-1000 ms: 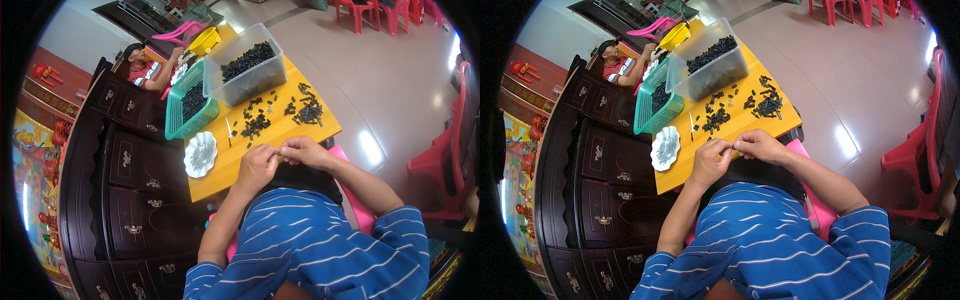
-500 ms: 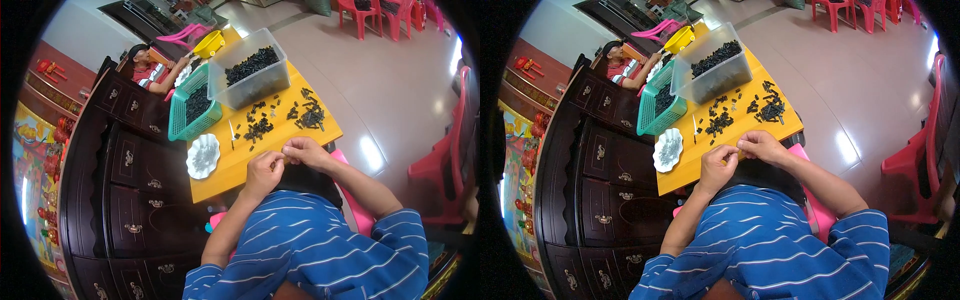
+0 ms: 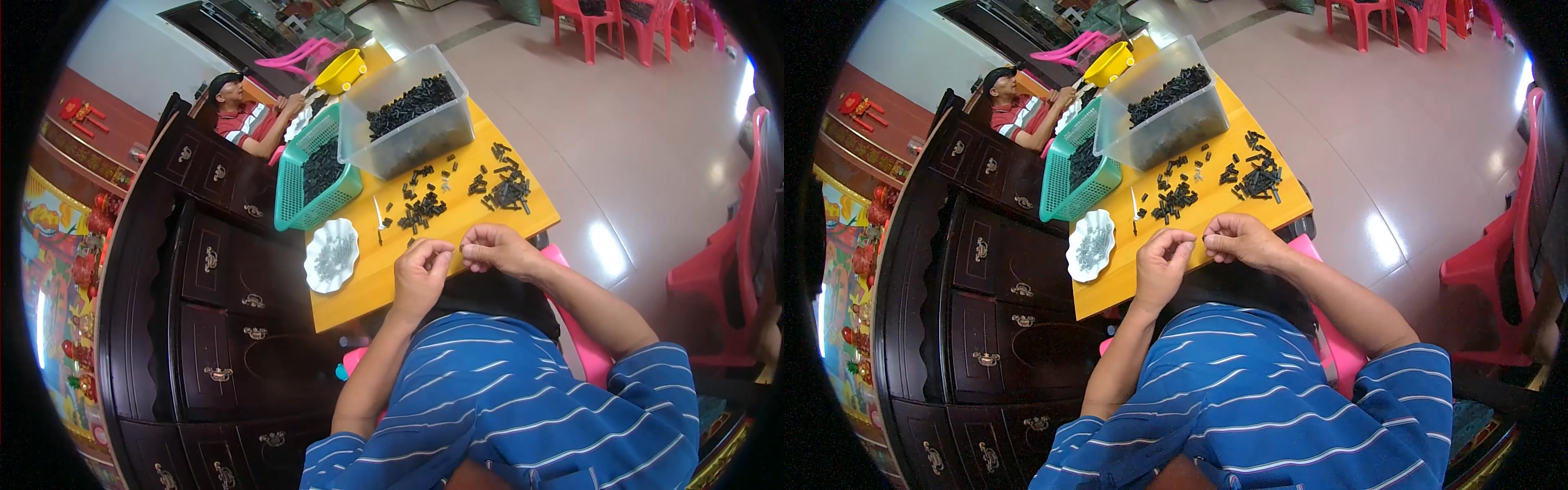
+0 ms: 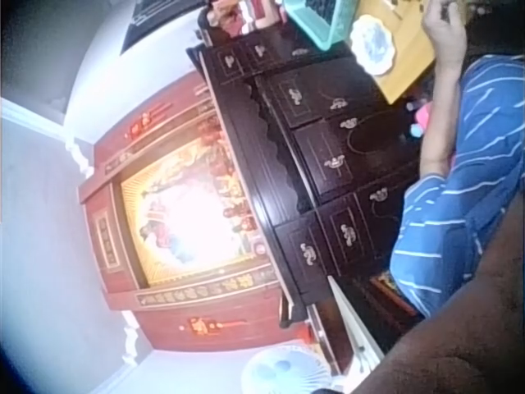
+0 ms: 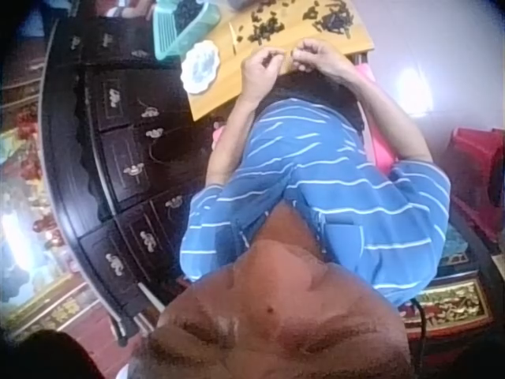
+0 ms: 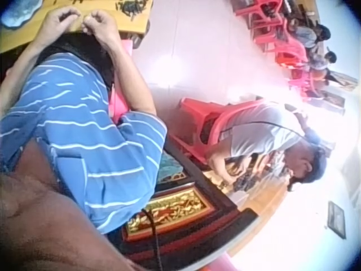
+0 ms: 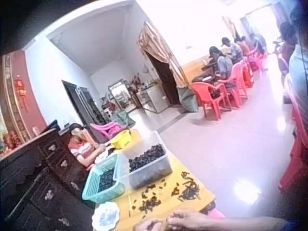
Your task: The person assembles small plastic components by inserting pins into plastic tubes by hand.
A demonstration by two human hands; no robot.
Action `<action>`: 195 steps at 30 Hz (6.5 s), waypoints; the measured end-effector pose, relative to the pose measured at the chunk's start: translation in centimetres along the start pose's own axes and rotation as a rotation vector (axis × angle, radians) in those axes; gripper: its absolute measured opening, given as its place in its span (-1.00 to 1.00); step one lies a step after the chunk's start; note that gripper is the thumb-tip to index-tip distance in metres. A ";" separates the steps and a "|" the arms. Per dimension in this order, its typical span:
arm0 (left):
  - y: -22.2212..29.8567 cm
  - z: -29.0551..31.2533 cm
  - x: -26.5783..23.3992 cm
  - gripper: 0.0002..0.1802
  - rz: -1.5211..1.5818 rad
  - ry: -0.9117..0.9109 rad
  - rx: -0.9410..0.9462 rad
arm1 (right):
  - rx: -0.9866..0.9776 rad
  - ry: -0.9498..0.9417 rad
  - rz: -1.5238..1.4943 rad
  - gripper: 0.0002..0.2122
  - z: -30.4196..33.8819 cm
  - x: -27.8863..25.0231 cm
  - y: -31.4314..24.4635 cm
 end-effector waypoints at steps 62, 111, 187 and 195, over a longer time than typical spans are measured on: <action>0.1 -1.1 0.7 -0.90 0.144 -0.273 -0.015 | -0.056 -0.023 0.189 -0.86 0.6 0.8 -0.8; 4.7 -0.3 2.2 -0.82 -0.382 0.075 0.517 | 0.048 -0.168 -0.010 -0.80 0.6 1.2 -0.9; -0.4 1.1 1.6 -0.70 0.211 0.020 0.084 | -0.117 0.065 0.185 -0.89 1.3 -0.9 -1.9; 0.6 0.7 1.0 -0.63 0.111 -0.049 0.207 | 0.066 -0.043 0.083 -0.80 1.2 -0.2 -0.7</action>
Point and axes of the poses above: each hand's wrist, its own z-axis away from the middle knuckle, its own x-axis out of the palm, y = z × x, the point moved 7 cm from there along -z, towards the middle knuckle, and after that the axes turned 5 degrees about x, right-handed, at the moved point
